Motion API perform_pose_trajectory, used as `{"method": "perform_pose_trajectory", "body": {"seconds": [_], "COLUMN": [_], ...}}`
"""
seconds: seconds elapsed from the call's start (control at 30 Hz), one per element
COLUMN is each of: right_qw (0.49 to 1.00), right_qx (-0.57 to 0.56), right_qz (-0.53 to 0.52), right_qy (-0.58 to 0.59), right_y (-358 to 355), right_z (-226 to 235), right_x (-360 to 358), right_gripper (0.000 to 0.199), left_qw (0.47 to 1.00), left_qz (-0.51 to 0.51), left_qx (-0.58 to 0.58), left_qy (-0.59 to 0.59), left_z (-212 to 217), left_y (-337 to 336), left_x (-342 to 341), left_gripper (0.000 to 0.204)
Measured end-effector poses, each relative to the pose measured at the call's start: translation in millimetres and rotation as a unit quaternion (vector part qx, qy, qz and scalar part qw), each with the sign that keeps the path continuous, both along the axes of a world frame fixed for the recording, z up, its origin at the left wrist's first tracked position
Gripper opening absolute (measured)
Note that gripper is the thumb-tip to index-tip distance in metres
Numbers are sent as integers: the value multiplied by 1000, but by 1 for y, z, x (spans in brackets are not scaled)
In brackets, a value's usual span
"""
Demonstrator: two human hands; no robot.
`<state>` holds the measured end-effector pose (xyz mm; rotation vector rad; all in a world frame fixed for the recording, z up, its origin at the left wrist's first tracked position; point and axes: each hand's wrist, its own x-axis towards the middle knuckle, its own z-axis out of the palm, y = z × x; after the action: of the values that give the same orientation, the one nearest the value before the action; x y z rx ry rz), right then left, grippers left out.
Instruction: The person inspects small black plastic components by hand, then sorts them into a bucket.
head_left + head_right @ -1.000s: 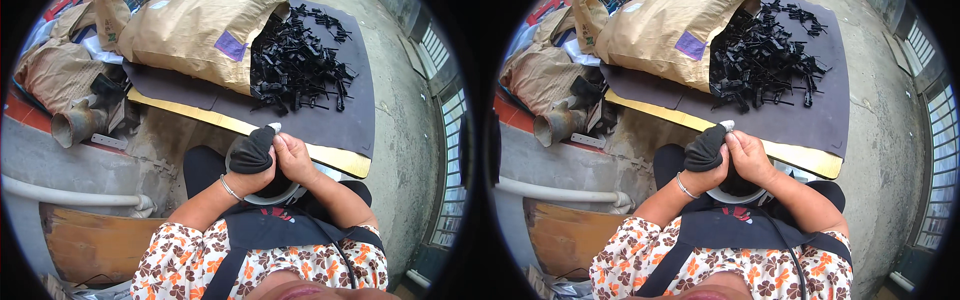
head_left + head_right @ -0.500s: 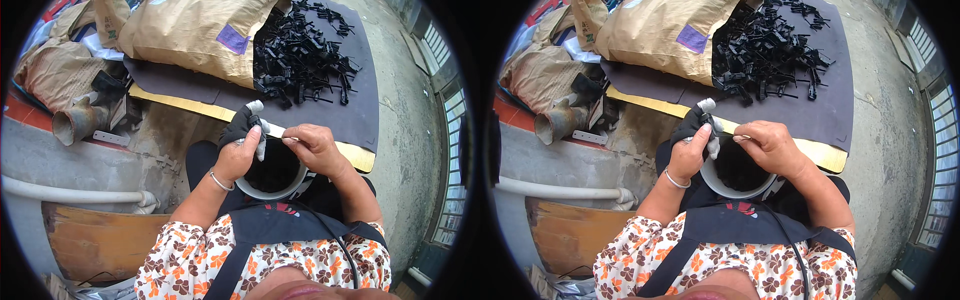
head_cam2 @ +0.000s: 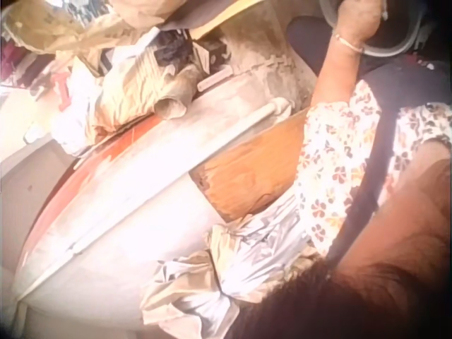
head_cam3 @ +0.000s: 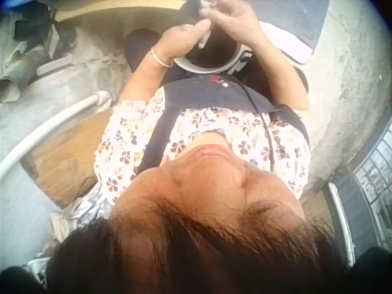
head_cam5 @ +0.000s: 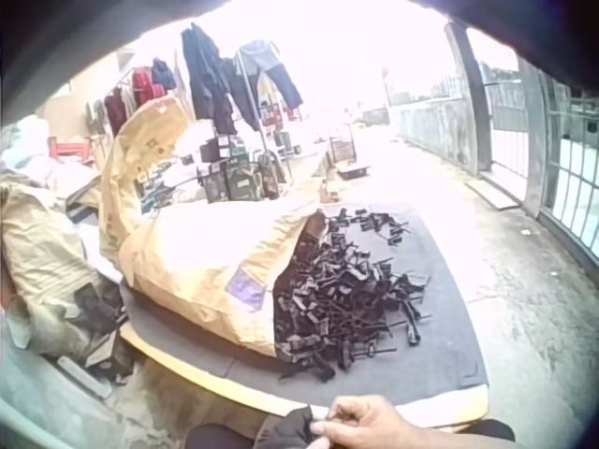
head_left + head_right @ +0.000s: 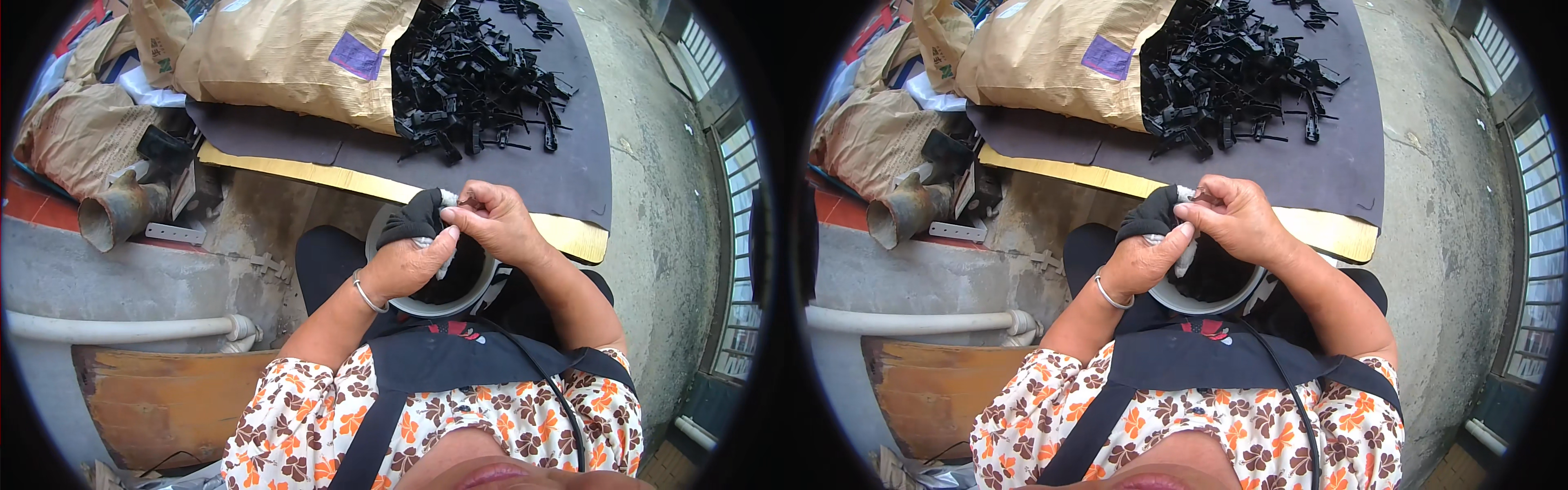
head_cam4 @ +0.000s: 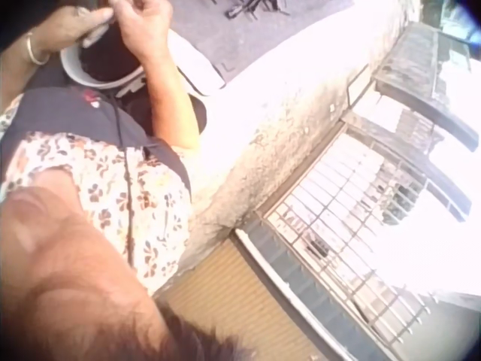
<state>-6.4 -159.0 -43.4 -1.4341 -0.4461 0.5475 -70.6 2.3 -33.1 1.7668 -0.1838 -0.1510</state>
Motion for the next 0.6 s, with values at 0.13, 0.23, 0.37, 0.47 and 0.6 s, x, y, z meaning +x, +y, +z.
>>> {"method": "perform_pose_trajectory", "body": {"seconds": [0.13, 0.23, 0.37, 0.47, 0.6], "right_qw": [996, 982, 979, 968, 958], "right_qx": [-33, -78, -87, -136, -134], "right_qz": [43, 57, 48, 34, -7], "right_qy": [-76, -163, -176, -208, -251], "right_y": [-8, -11, -6, -3, 7], "right_z": [4, 12, 10, 11, 1], "right_x": [7, 3, 0, 0, -6], "right_gripper": [21, 26, 27, 24, 23], "left_qw": [997, 991, 994, 994, 973], "left_qz": [29, 34, 40, 39, 66], "left_qx": [-54, -131, -103, 39, 111], "left_qy": [-48, 10, 10, -92, -193], "left_z": [-2, -1, -3, -5, -8], "left_y": [0, 5, 2, 1, -1], "left_x": [0, 2, 3, 5, 9], "left_gripper": [19, 23, 22, 19, 18]}}
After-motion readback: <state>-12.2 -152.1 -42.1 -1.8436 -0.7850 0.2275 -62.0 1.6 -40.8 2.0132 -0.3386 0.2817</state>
